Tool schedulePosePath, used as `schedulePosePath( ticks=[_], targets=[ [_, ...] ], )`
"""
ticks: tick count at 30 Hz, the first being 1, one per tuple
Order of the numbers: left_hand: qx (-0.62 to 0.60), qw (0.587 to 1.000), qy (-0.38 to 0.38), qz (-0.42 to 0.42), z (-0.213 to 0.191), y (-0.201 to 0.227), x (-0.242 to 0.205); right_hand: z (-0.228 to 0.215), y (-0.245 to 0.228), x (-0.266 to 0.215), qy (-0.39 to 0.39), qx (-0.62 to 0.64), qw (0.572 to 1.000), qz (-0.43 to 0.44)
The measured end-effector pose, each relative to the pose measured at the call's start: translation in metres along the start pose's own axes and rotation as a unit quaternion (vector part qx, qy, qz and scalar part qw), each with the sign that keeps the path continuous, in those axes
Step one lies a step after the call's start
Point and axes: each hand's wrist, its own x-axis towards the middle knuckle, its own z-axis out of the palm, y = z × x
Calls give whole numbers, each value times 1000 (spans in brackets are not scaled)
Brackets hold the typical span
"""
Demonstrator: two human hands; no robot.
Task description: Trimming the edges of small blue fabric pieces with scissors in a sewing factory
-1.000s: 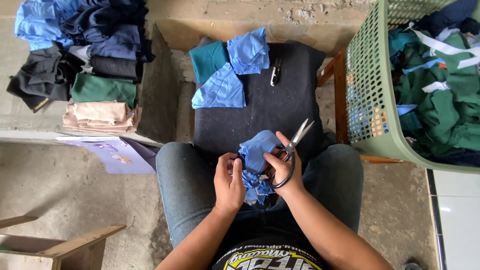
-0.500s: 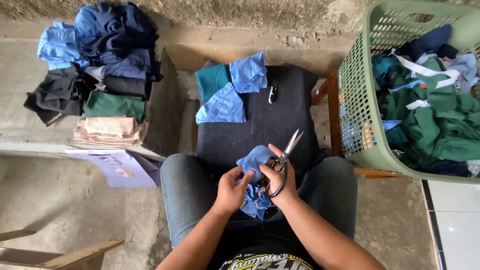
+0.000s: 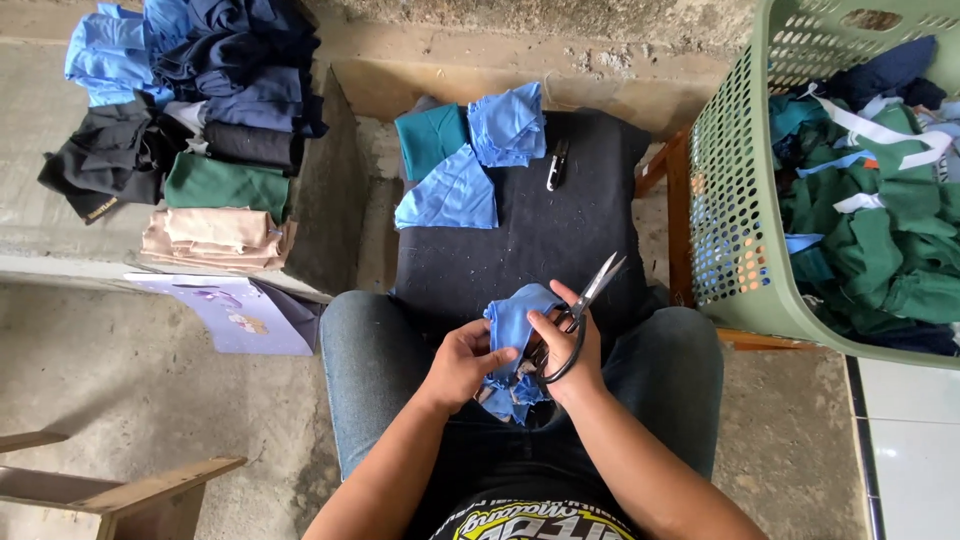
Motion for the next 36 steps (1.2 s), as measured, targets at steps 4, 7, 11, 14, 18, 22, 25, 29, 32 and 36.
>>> schedulePosePath(
  ticks=[4, 7, 11, 14, 18, 22, 25, 29, 32, 36],
  targets=[
    [45, 999, 12, -2, 7, -2, 2, 12, -6, -13, 22, -26, 999, -8],
    [161, 987, 16, 18, 8, -1, -1, 20, -8, -20, 48, -94, 993, -44],
    [116, 993, 27, 9, 5, -16, 7, 14, -3, -16, 50, -162, 984, -60],
    [117, 991, 64, 32, -8, -32, 17, 13, -1, -16, 44, -162, 985, -46],
    [61, 993, 43, 89, -11, -39, 16, 11, -8, -20, 4, -153, 988, -2],
    [101, 986, 34, 126, -8, -18, 4, 14, -18, -17, -17, -156, 988, 7],
    [78, 991, 58, 91, -9, -25, 7, 11, -20, -15, -40, -173, 984, -3],
    [17, 993, 66, 100, -12, -24, 12, 3, -20, -10, -80, -180, 980, 4],
    [7, 991, 35, 131, -11, -18, 9, -3, -19, -11, -107, -172, 979, 26],
    [-42, 992, -26, 116, -10, -16, 8, -3, -23, -15, -109, -157, 981, 23]
  ],
)
